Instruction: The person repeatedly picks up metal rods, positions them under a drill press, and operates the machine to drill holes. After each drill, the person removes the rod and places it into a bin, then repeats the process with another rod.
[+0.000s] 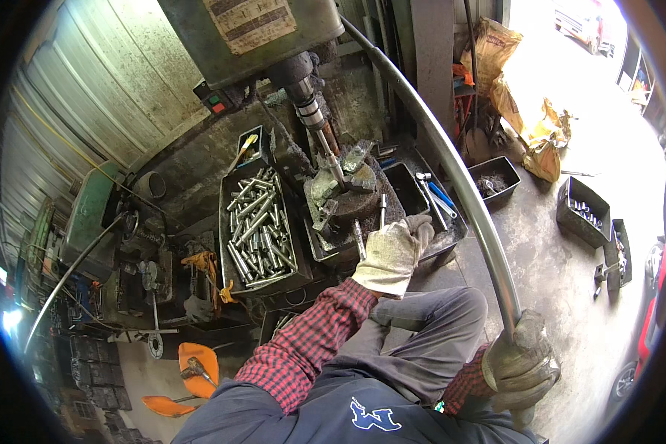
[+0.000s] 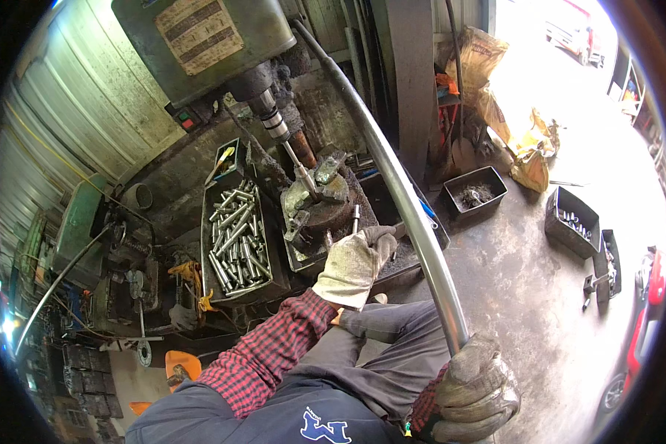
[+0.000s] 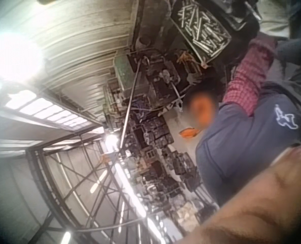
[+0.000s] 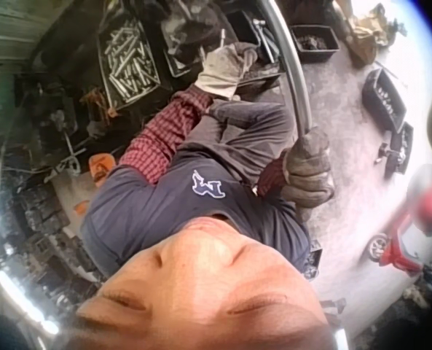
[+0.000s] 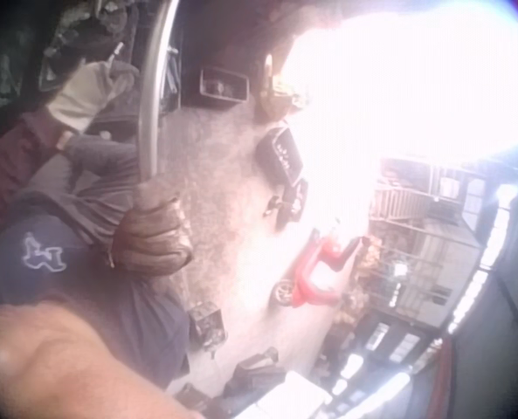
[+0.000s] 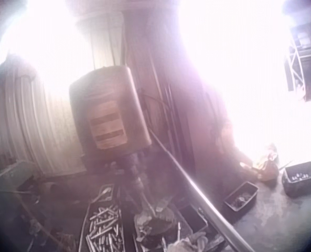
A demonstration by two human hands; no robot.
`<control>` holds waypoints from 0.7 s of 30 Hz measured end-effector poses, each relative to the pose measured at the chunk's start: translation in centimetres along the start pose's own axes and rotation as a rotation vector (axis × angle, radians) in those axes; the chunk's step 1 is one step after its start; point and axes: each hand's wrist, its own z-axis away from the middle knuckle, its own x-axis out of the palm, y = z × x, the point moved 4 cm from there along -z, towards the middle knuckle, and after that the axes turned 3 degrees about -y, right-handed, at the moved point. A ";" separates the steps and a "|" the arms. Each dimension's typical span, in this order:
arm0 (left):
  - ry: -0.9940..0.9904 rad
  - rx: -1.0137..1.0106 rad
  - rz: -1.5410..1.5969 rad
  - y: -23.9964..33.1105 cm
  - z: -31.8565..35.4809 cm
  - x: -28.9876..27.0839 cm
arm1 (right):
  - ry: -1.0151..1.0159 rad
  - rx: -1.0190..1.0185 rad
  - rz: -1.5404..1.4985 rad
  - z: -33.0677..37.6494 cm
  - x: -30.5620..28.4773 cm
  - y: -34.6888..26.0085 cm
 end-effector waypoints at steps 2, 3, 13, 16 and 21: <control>0.008 0.018 0.033 0.2 0.1 -0.1 | -0.102 0.105 0.212 -0.9 0.6 -1.6; 0.009 0.027 0.041 0.4 0.1 -0.1 | -0.175 0.164 0.346 -1.6 1.1 -2.5; 0.030 0.202 -0.118 1.8 0.0 -1.2 | -1.231 0.650 1.521 -7.9 13.2 -8.9; 0.012 0.193 0.008 1.4 -0.3 -1.2 | -1.478 0.651 1.413 -8.0 14.2 -7.1; -0.060 0.220 0.030 1.1 -0.3 -1.3 | -1.733 0.466 1.141 -6.3 13.0 -5.2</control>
